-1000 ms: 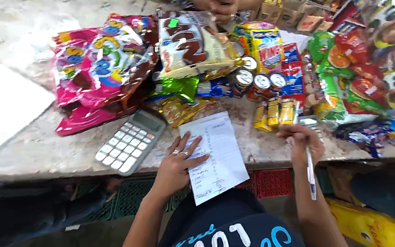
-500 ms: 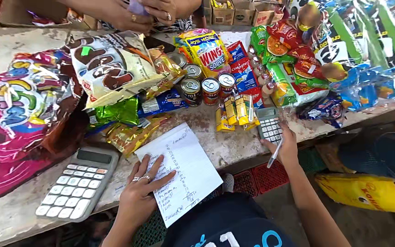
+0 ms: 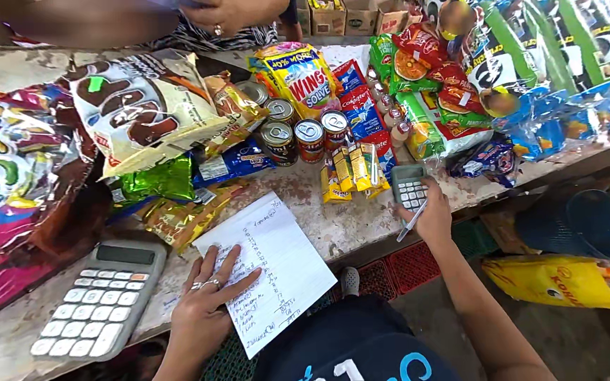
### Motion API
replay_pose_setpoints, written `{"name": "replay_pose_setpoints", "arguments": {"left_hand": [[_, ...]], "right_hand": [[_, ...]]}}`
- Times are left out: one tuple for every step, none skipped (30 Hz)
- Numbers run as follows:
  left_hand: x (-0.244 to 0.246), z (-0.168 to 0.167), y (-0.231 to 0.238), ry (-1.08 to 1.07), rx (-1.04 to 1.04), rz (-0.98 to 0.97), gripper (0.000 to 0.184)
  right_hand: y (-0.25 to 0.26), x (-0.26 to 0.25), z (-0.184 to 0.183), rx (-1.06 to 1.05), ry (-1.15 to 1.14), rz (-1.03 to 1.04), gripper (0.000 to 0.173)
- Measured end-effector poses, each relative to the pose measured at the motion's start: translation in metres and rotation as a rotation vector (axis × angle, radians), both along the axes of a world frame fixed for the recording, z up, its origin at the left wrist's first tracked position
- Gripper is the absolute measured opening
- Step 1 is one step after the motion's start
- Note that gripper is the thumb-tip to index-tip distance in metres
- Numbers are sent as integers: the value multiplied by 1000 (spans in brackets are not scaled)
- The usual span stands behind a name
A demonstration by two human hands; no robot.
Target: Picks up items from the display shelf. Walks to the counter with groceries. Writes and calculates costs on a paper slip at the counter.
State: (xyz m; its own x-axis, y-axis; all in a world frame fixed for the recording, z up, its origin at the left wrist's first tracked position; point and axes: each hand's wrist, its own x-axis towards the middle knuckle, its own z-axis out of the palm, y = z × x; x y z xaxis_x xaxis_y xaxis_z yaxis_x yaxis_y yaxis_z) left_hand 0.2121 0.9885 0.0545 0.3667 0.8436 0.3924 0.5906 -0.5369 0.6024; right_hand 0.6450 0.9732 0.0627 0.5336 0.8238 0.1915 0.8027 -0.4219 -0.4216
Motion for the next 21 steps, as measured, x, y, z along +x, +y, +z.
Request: {"name": "replay_pose_setpoints", "arguments": {"left_hand": [[0,1,0,5,-6,2,30],[0,1,0,8,-11,4,30],[1,1,-1,11,-16,8,30],[0,1,-1,13,-19,8,30],[0,1,-1,12,-23,1,30],[0,1,-1,9,-22,-7,30],[0,1,0,9,-19,-11,30],[0,2,0,10,-14,-14,30],[0,2,0,14,-9,-16,30],[0,3,0,14,-6,-15,29],[0,2,0,14,-3,-15,29],[0,1,0,12,-2,-17,29],[0,1,0,12,-5,-21,29],[0,1,1,13,-7,-23,28],[0,1,1,13,-8,-25,28],[0,2,1,13,-9,-23,28],[1,2,1,11,-11,-20,28],[1,2,0,12,-14,-17,28],[0,2,0,15,-17,-18,28],[-1,2,1,18,-19,-21,28],[-1,1,1,19,-21,-23,28]], "right_hand": [[0,0,2,-11,-1,4,89],[0,0,5,-26,-7,20,87],[-1,1,8,-36,-18,48,87],[-2,2,11,-36,-24,82,88],[-5,6,13,-39,-24,109,89],[-8,11,13,-32,-21,132,89],[-12,16,13,-4,-16,155,85],[-17,20,11,47,-12,177,77],[-23,24,9,114,-6,202,66],[-29,25,7,192,2,230,53],[-34,23,7,263,13,251,42],[-38,20,8,320,17,268,34],[-42,17,9,357,29,284,29],[-44,16,9,374,43,292,26],[-46,15,9,380,56,293,25],[-48,14,9,389,64,293,24],[-48,14,6,386,64,288,23],[-48,15,1,374,53,281,23],[-48,15,-4,345,34,276,23],[-47,15,-9,317,19,272,23],[-47,14,-11,309,12,274,23]]}}
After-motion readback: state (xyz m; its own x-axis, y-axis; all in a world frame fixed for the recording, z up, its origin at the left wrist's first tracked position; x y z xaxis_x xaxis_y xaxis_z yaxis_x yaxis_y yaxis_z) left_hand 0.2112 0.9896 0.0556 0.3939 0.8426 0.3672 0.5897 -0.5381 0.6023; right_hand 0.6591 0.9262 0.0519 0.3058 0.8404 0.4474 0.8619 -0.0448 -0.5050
